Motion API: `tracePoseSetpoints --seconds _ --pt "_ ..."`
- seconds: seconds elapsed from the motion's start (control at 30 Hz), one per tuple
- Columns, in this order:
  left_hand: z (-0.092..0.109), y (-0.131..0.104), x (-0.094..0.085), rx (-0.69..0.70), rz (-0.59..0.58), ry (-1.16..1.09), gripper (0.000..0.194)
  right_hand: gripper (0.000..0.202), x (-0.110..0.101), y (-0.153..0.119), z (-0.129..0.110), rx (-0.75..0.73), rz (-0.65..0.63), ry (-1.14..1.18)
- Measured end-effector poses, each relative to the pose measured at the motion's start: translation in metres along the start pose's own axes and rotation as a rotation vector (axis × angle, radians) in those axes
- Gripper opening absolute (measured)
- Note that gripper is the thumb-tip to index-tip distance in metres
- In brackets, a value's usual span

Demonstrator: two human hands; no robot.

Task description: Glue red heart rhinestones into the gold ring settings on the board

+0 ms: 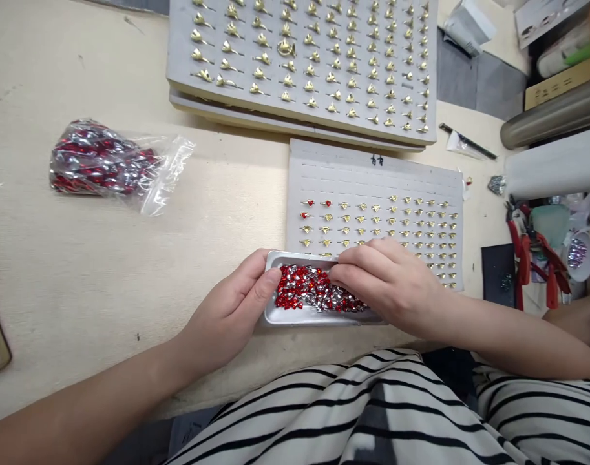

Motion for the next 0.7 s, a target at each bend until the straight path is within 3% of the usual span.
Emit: tracePoseSetpoints --seconds 0.13,0.3,0.4,0.57,0.7 --pt "-0.002 0.001 -0.001 -0.006 -0.008 0.004 0.039 0.019 -0.009 -0.002 0.005 0.101 0.049 0.207" --pt "-0.004 0.0 -0.001 -0.015 -0.015 -0.001 0.04 0.01 -0.014 -0.001 0.04 0.558 0.064 0.399" --pt "-0.004 -0.001 -0.001 -0.02 -0.015 -0.008 0.041 0.016 -0.008 0.001 0.062 0.761 0.059 0.618" --pt "-0.004 0.0 -0.002 -0.021 -0.013 0.001 0.042 0.019 0.003 0.002 0.072 0.883 0.067 0.883" --pt "-0.004 0.0 -0.001 -0.006 -0.014 0.001 0.041 0.011 0.004 0.002 0.071 0.894 0.089 0.924"
Point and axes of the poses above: each hand's wrist, its own y-axis towards the middle knuckle, its own x-axis out of the palm, z = x × y, the point moved 2 cm from there along y, towards the middle knuckle, and after that the axes turned 6 degrees about -y, right-handed, at the moved point
